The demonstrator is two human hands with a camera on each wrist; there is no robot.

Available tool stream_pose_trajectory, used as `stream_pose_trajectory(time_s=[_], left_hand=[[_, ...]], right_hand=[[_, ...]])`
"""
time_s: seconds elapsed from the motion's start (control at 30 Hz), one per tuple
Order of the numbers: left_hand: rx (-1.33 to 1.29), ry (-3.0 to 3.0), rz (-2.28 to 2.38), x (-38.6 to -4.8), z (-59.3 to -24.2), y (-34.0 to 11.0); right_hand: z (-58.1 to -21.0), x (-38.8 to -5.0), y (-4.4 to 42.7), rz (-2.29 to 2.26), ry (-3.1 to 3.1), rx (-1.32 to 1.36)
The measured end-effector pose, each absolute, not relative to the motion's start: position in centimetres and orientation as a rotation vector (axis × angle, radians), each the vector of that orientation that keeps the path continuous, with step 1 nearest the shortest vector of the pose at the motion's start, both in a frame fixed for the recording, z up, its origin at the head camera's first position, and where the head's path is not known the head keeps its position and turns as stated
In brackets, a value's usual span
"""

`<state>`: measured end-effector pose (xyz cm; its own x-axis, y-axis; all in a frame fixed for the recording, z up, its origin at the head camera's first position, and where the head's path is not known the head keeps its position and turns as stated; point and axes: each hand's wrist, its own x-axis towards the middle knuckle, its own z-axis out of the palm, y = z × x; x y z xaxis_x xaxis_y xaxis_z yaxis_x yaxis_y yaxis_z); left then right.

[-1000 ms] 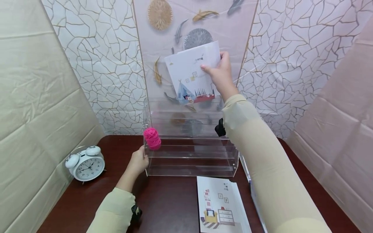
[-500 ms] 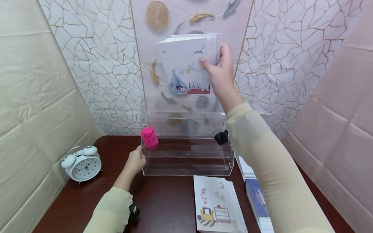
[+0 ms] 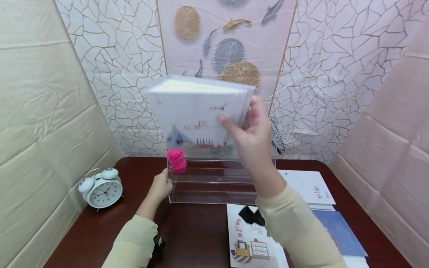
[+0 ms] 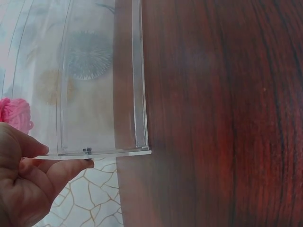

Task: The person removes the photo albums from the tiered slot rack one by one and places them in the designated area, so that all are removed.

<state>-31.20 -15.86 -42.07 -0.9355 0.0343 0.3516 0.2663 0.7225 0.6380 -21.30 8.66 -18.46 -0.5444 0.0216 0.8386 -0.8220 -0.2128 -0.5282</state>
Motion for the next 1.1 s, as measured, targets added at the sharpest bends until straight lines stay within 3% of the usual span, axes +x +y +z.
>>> stream_pose_trajectory(time_s=[0.17,0.53,0.7,1.1], left_hand=[[-0.272,-2.594,-1.006,-31.1,-42.0,-15.8],[-0.244,-2.602,-1.005,-31.1,-42.2,-16.0],[-0.238,-2.618,-1.023,-31.0,-42.0,-15.8],[-0.192,-2.672,-1.067,-31.0,-41.9,-15.6]], right_hand=[[-24.0,-20.5,9.4,1.898,-1.590,0.845],[-35.9,-20.4,10.2,2.301,-1.913,0.086],[-38.5,-19.9,10.0,2.468,-2.006,-0.118],[-42.2,-19.1,8.0,2.637,-2.168,-0.167]])
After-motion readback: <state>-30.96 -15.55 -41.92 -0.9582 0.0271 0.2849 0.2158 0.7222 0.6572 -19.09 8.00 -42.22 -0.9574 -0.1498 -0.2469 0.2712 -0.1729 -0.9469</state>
